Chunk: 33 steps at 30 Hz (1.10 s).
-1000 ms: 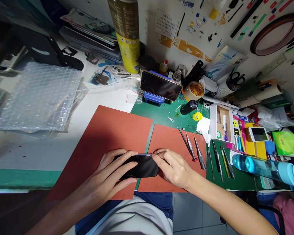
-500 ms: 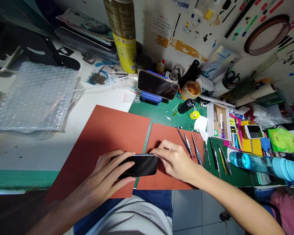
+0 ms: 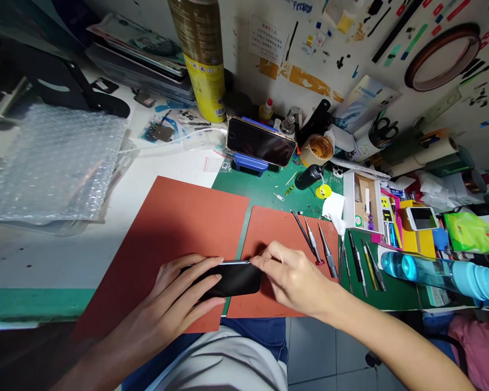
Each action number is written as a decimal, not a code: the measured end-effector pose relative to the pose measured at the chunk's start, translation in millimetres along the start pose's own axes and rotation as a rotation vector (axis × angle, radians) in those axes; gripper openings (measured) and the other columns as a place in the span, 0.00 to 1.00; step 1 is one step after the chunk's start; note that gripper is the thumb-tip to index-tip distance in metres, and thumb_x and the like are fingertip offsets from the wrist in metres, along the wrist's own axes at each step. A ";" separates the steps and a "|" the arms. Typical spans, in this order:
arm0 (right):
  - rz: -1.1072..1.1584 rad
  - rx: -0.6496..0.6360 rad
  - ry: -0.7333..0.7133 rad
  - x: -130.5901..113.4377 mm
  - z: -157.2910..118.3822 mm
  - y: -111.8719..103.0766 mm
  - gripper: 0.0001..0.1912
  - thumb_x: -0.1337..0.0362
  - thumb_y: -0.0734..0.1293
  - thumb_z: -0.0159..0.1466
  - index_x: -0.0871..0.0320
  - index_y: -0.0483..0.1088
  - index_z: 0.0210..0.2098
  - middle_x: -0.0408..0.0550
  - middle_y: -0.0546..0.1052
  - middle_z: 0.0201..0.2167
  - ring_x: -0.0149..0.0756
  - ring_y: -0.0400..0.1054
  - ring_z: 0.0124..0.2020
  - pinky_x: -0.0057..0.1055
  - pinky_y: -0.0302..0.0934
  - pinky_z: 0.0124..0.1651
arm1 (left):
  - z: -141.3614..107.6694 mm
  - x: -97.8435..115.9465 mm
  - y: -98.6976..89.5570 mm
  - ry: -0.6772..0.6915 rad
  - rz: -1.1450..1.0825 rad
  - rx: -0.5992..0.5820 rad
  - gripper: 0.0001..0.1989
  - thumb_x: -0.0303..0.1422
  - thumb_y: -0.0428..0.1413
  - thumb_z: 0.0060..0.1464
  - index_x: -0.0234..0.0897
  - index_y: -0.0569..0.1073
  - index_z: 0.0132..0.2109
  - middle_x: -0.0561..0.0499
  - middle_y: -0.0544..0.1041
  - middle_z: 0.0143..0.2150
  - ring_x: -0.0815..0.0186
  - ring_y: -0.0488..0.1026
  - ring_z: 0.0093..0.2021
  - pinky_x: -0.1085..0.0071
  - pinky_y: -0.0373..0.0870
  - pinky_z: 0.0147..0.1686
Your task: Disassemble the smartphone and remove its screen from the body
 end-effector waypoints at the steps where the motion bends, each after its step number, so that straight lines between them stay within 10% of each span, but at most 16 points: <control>1: -0.069 0.024 -0.053 -5.6 -4.0 1.7 0.20 0.79 0.60 0.73 0.66 0.74 0.60 0.53 0.77 0.37 0.38 0.77 0.39 0.33 0.79 0.39 | 0.3 -0.5 0.5 0.000 0.011 -0.011 0.11 0.31 0.59 0.71 0.28 0.75 0.55 0.33 0.77 0.62 0.46 0.73 0.59 0.51 0.68 0.55; 11: -0.270 0.107 -0.273 -26.0 -14.1 15.9 0.23 0.78 0.58 0.74 0.78 0.65 0.67 0.60 0.79 0.37 0.53 0.79 0.52 0.45 0.82 0.48 | -0.7 1.7 0.7 0.044 0.088 -0.043 0.11 0.33 0.61 0.70 0.30 0.76 0.53 0.34 0.79 0.60 0.44 0.75 0.56 0.49 0.70 0.52; 33: 0.084 -0.228 0.074 6.2 21.2 3.3 0.18 0.79 0.61 0.72 0.63 0.80 0.52 0.52 0.77 0.38 0.35 0.76 0.36 0.31 0.75 0.40 | -1.8 1.4 -2.0 0.003 0.035 0.041 0.15 0.32 0.59 0.71 0.26 0.75 0.59 0.34 0.80 0.57 0.49 0.76 0.55 0.55 0.69 0.55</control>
Point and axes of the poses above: each hand's wrist, its own z-axis towards the middle knuckle, its own y-axis out of the palm, x = y × z, the point moved 9 cm from there along z, towards the middle knuckle
